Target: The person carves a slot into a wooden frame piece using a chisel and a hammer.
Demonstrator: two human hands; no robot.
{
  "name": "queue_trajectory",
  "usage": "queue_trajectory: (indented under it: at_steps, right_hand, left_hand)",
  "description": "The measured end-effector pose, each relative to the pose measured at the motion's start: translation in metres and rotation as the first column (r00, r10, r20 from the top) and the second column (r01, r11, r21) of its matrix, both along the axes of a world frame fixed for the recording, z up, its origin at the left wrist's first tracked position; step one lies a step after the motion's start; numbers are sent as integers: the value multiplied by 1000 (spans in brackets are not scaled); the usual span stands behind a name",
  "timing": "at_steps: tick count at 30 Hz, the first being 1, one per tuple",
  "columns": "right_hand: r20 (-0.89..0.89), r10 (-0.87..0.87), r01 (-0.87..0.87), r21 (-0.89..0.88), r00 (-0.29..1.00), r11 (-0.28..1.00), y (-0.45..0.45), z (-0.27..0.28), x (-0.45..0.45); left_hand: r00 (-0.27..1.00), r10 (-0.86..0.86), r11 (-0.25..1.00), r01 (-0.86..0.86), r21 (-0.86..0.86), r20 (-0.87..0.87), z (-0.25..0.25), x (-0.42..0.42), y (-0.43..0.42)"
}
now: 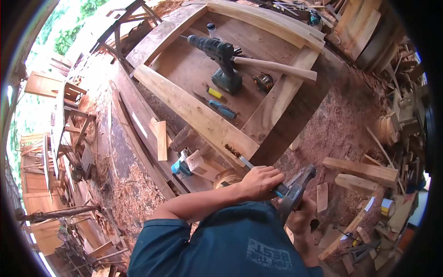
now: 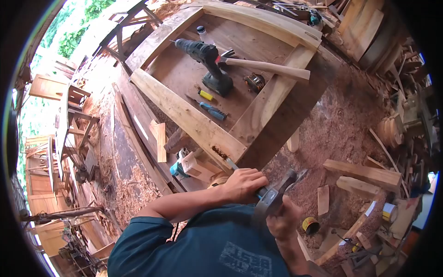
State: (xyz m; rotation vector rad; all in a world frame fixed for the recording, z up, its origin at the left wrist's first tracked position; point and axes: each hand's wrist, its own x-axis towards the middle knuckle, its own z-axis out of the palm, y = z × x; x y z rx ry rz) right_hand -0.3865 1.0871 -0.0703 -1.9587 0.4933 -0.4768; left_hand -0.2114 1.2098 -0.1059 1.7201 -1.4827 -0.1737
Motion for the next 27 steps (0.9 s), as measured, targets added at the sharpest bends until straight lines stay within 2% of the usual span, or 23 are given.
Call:
queue_trajectory:
  at_steps: [1, 2, 4, 6, 8, 9, 10, 13, 14, 17, 18, 21, 23, 26, 27]
  right_hand:
    - [31, -4, 5, -7, 1000, 1000, 1, 2, 0]
    - [51, -10, 11, -6, 999, 1000, 0, 3, -2]
    - [81, -25, 25, 4, 996, 1000, -4, 4, -14]
    - [-40, 6, -10, -86, 999, 996, -11, 9, -35]
    - [-10, -66, 60, -301, 998, 952, 0, -36, -52]
    - [9, -105, 99, -400, 994, 911, 7, -41, -49]
    - [-67, 141, -152, -204, 988, 967, -3, -46, -41]
    - [-51, -49, 47, -56, 997, 997, 8, -5, -28]
    - [-26, -199, 183, -295, 980, 938, 10, -39, -57]
    - [-22, -15, 12, -139, 1000, 990, 12, -49, -37]
    - [-133, -28, 34, 41, 991, 999, 10, -40, -32]
    - [-134, -62, 70, 55, 989, 996, 1, -37, -45]
    - [9, -64, 62, 173, 998, 983, 0, -23, -41]
    - [125, -92, 60, 238, 988, 969, 4, -7, 1]
    - [55, -72, 58, 236, 996, 970, 4, -9, 3]
  left_hand:
    - [999, -27, 999, 28, 25, -47, -3, 1, -1]
    - [1000, 11, 994, -13, -104, -19, -7, 5, -3]
    - [1000, 4, 993, -3, -119, 6, -14, 7, 2]
    - [999, 10, 988, -4, -157, 37, -22, 10, 1]
    - [999, 11, 987, -6, -163, 31, -23, 11, 0]
    - [1000, 5, 987, -1, -163, 26, -23, 11, 0]
    - [999, -7, 988, 12, -156, 31, -24, 10, 1]
    - [998, -4, 985, 14, -169, 62, -24, 12, 0]
    - [998, 1, 982, 12, -188, 66, -23, 12, -3]
    - [996, 23, 979, -5, -201, 85, -24, 12, -3]
    - [995, 23, 979, -3, -202, 101, -25, 14, -5]
    - [988, 48, 982, -20, -186, 147, -29, 11, -7]
    - [984, 41, 988, -15, -152, 173, -33, 10, -9]
    - [976, 52, 992, -25, -127, 210, -35, 6, -12]
    - [972, 59, 992, -33, -119, 227, -34, 7, -11]
